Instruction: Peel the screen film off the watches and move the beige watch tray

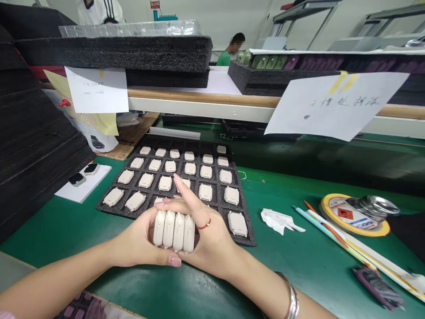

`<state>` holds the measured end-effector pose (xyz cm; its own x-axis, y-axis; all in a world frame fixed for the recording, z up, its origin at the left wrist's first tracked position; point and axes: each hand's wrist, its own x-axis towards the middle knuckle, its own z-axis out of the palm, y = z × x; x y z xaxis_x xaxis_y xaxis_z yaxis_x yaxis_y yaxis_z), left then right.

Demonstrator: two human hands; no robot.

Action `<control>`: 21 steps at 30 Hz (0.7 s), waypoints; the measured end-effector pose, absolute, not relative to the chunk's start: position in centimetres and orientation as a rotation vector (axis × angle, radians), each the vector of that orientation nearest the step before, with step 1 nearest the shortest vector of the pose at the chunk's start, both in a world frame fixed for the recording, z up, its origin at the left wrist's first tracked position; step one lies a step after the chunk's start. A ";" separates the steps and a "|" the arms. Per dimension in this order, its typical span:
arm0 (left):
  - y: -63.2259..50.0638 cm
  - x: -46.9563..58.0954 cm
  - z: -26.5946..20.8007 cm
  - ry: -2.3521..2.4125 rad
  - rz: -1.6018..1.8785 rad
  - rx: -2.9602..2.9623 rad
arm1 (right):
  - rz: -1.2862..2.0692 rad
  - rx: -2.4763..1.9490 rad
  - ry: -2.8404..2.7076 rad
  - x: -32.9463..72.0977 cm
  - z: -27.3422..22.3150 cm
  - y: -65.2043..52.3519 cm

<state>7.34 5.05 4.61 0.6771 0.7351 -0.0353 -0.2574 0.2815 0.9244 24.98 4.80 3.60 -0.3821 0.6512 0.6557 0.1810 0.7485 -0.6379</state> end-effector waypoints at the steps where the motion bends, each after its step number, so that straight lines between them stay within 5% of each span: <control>1: 5.1 7.4 4.6 0.524 0.715 1.112 | 0.562 -0.636 -1.944 25.0 3.7 4.8; 14: 4.7 7.7 4.2 0.710 0.911 1.242 | 0.440 -0.589 -2.128 25.0 4.0 4.1; 21: 4.6 7.1 4.0 0.617 1.111 1.675 | 1.350 -0.826 -1.545 25.9 4.1 4.5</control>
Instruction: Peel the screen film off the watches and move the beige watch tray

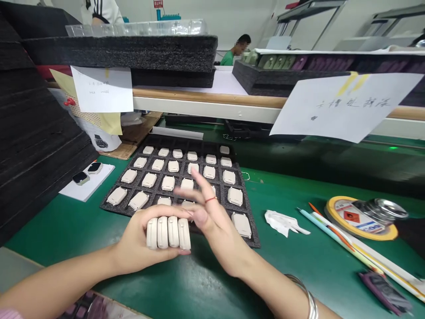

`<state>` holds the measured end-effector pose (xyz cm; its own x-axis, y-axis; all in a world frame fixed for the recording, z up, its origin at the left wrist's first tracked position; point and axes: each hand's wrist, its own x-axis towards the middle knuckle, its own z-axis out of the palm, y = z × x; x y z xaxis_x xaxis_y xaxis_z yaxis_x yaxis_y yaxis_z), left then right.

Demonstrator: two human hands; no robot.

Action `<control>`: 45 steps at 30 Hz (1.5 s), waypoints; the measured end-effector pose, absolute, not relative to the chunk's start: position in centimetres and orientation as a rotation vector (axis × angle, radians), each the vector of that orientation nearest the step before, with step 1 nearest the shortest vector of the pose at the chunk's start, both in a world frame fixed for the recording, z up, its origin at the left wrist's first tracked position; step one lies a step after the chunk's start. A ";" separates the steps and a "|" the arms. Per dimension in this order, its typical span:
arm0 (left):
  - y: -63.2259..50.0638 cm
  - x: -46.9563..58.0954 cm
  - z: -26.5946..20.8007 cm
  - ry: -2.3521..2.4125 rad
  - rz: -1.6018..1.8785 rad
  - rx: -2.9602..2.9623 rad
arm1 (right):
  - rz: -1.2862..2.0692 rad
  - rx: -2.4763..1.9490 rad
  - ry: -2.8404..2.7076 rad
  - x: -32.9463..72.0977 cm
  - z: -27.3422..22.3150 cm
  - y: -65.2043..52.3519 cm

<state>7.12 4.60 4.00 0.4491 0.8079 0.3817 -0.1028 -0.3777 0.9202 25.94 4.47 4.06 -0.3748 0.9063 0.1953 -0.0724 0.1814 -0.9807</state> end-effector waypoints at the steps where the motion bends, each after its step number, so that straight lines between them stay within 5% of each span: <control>1: 4.8 7.1 3.9 0.579 1.142 1.737 | 1.517 -0.854 -1.487 25.8 4.0 4.6; 5: 5.3 7.2 3.4 0.422 1.227 1.890 | 1.685 -0.994 -1.457 24.7 4.6 4.4; 10: 4.8 6.7 3.2 0.609 1.095 1.890 | 1.220 -0.936 -1.586 24.1 4.7 3.4; 18: 4.8 7.2 4.9 0.481 0.711 1.113 | 0.715 -0.715 -1.813 24.6 3.7 4.2; 45: 4.5 7.0 4.1 0.586 0.798 1.247 | 0.676 -0.628 -1.924 24.9 3.2 5.0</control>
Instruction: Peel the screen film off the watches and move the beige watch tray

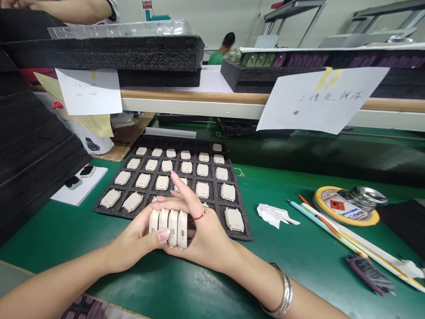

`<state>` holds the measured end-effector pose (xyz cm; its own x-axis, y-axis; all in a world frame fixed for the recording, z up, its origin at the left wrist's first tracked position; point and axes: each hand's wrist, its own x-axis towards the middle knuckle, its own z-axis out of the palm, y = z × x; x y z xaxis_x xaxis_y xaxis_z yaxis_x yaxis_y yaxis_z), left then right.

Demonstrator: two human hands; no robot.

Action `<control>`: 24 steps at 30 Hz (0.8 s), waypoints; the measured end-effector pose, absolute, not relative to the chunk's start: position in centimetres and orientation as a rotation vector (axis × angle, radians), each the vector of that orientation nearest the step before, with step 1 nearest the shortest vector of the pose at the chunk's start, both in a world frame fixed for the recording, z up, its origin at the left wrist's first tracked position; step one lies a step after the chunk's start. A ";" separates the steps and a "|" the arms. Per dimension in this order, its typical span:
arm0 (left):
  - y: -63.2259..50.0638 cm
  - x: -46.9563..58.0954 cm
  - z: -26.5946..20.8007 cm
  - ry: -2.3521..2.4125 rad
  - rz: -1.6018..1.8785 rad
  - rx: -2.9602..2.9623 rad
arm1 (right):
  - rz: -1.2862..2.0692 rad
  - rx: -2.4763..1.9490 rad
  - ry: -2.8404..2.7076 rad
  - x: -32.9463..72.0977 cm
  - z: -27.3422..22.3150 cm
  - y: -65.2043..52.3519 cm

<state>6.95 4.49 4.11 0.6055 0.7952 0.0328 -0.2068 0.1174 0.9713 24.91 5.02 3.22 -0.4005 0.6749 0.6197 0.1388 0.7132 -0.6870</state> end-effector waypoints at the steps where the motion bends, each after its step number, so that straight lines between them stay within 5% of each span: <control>1: 4.4 7.0 4.2 0.592 0.799 1.263 | 0.657 -0.632 -1.936 24.9 3.2 5.0; 24: 4.4 7.3 4.4 0.698 0.902 1.325 | 0.533 -0.620 -2.177 25.6 5.1 4.4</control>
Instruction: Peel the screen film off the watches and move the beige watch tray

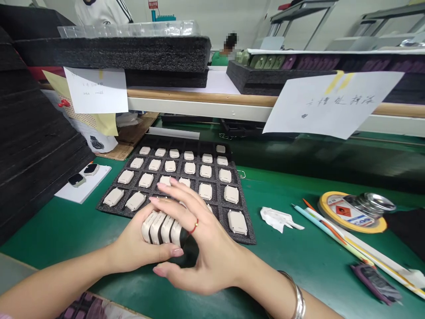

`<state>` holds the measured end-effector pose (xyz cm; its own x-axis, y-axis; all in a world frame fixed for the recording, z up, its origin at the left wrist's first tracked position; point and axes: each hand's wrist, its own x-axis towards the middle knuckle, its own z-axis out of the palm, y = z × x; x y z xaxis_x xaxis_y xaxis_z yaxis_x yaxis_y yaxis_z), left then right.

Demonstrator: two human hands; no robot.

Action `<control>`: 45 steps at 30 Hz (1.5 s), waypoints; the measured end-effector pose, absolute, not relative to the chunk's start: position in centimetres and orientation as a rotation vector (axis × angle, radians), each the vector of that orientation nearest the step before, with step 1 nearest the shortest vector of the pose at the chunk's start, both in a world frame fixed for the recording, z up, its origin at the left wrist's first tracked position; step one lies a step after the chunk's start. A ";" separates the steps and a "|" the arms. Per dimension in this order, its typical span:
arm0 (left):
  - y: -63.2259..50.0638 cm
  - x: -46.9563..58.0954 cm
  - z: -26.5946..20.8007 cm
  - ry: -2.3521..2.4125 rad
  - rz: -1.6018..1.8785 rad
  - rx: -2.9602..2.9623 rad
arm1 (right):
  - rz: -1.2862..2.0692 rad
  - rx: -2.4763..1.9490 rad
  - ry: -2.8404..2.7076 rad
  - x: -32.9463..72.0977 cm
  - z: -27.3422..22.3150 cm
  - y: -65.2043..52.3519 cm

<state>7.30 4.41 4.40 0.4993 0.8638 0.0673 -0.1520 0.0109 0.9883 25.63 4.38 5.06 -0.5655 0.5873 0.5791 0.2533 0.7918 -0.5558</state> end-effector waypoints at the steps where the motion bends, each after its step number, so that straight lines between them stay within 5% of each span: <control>1: 4.3 7.3 4.5 0.705 0.902 1.338 | 0.621 -0.651 -2.154 25.7 5.3 4.3; 15: 4.2 6.8 3.3 0.698 1.045 1.812 | 1.016 -0.795 -1.491 22.3 4.7 2.3; 21: 4.2 7.3 2.9 0.552 1.074 1.582 | 1.484 -0.708 -1.143 22.7 5.1 2.3; 39: 4.1 7.8 2.9 0.452 1.129 1.495 | 1.381 -0.842 -1.362 24.4 5.0 3.7; 45: 4.0 7.6 2.8 0.488 1.162 1.651 | 1.722 -1.028 -1.374 25.5 5.2 4.1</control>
